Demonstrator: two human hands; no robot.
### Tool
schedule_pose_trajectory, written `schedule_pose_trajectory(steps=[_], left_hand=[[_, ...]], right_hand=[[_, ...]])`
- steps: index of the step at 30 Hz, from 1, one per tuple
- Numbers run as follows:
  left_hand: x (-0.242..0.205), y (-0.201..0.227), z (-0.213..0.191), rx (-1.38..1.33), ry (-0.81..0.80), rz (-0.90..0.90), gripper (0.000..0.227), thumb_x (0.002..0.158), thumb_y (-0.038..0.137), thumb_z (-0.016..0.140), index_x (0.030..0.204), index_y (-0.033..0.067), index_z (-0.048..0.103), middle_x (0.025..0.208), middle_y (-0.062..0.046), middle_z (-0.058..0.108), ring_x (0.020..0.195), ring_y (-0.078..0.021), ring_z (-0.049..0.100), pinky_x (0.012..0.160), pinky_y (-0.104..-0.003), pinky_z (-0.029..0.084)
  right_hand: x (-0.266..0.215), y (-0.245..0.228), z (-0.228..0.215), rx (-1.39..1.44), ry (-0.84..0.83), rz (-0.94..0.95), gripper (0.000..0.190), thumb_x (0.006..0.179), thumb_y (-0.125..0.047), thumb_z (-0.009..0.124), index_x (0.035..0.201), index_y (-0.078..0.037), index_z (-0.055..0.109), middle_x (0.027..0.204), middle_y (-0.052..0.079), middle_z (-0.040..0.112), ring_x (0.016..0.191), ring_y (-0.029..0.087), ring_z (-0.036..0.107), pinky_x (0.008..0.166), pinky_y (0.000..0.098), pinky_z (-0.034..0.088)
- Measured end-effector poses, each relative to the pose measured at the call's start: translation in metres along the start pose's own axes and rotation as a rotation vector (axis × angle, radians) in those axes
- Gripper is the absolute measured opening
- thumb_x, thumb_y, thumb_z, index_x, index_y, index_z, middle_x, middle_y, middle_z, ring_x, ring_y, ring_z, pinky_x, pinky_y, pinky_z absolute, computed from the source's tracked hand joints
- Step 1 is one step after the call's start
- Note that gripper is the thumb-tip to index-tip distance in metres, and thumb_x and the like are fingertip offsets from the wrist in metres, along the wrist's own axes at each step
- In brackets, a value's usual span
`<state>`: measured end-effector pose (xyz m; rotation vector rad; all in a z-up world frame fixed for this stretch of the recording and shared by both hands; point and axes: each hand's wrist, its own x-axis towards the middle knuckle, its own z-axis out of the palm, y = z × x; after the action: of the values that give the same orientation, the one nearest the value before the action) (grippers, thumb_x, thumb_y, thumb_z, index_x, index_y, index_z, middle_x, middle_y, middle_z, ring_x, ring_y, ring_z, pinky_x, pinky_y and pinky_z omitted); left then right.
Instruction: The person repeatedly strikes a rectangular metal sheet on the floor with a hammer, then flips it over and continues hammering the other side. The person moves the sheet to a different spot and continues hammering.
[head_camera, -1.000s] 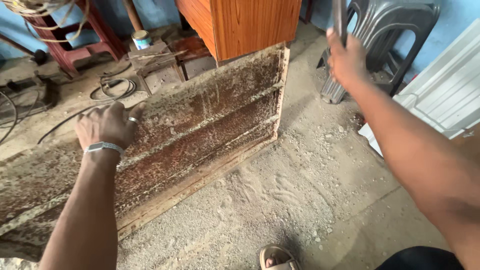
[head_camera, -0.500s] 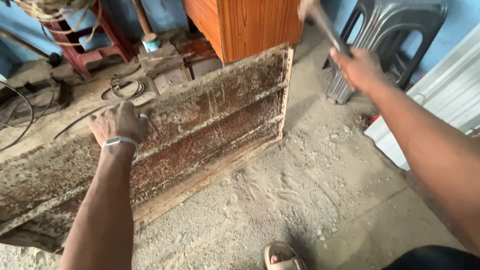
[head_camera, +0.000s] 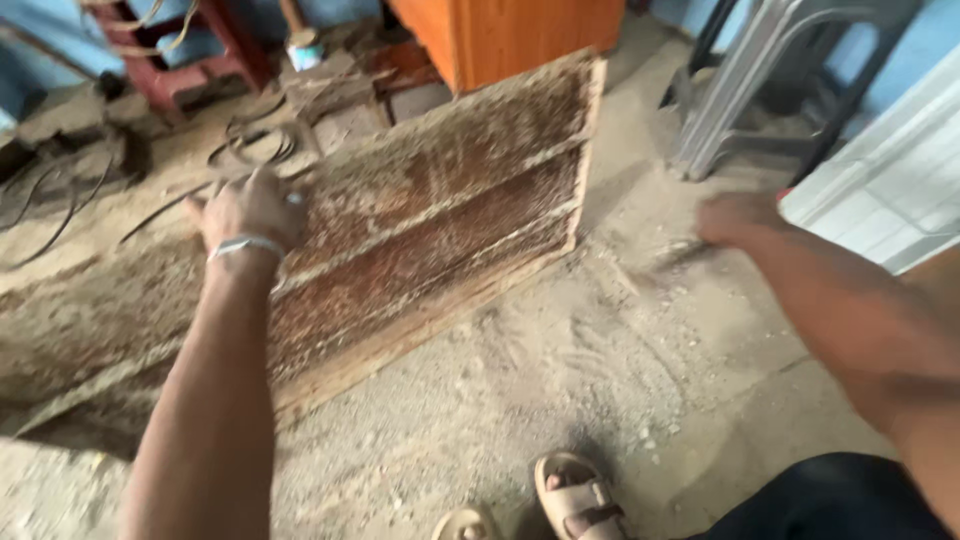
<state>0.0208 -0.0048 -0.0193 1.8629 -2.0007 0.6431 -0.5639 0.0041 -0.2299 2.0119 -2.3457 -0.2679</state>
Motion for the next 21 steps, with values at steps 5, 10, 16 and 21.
schedule_pose_trajectory(steps=[5,10,16,21], left_hand=[[0.005,0.011,-0.005,0.036,-0.200,-0.152,0.065,0.104,0.069,0.048,0.084,0.0107,0.068,0.071,-0.009,0.063,0.070,-0.0258,0.060,0.111,-0.066,0.028],[-0.004,0.014,-0.010,0.072,-0.121,-0.131,0.068,0.104,0.072,0.048,0.079,0.0112,0.066,0.064,-0.006,0.059,0.057,-0.0228,0.054,0.105,-0.061,0.035],[0.001,0.010,0.007,0.314,0.282,-0.024,0.061,0.082,0.080,0.049,0.080,0.0234,0.070,0.069,-0.009,0.065,0.065,-0.0217,0.057,0.082,-0.048,0.045],[0.003,0.010,0.002,0.061,-0.121,-0.167,0.068,0.085,0.080,0.062,0.100,0.0141,0.070,0.079,-0.008,0.060,0.074,-0.0221,0.051,0.077,-0.044,0.041]], right_hand=[[-0.019,0.018,0.087,-0.179,-0.468,-0.067,0.033,0.079,-0.040,0.077,0.106,-0.020,0.080,0.112,0.001,0.077,0.105,0.024,0.074,0.086,0.0442,0.058],[-0.045,0.007,0.104,-0.080,-0.458,-0.062,0.034,0.085,-0.046,0.070,0.104,-0.019,0.078,0.103,0.006,0.075,0.097,0.028,0.073,0.084,0.0476,0.057],[0.000,-0.067,0.023,0.193,0.016,-0.290,0.039,0.092,-0.054,0.061,0.103,-0.019,0.076,0.093,0.012,0.073,0.087,0.032,0.071,0.081,0.0518,0.056],[0.016,-0.171,-0.109,0.155,0.428,-0.584,0.055,0.109,-0.055,0.046,0.089,-0.009,0.068,0.069,0.011,0.065,0.056,0.024,0.061,0.059,0.0399,0.057]])
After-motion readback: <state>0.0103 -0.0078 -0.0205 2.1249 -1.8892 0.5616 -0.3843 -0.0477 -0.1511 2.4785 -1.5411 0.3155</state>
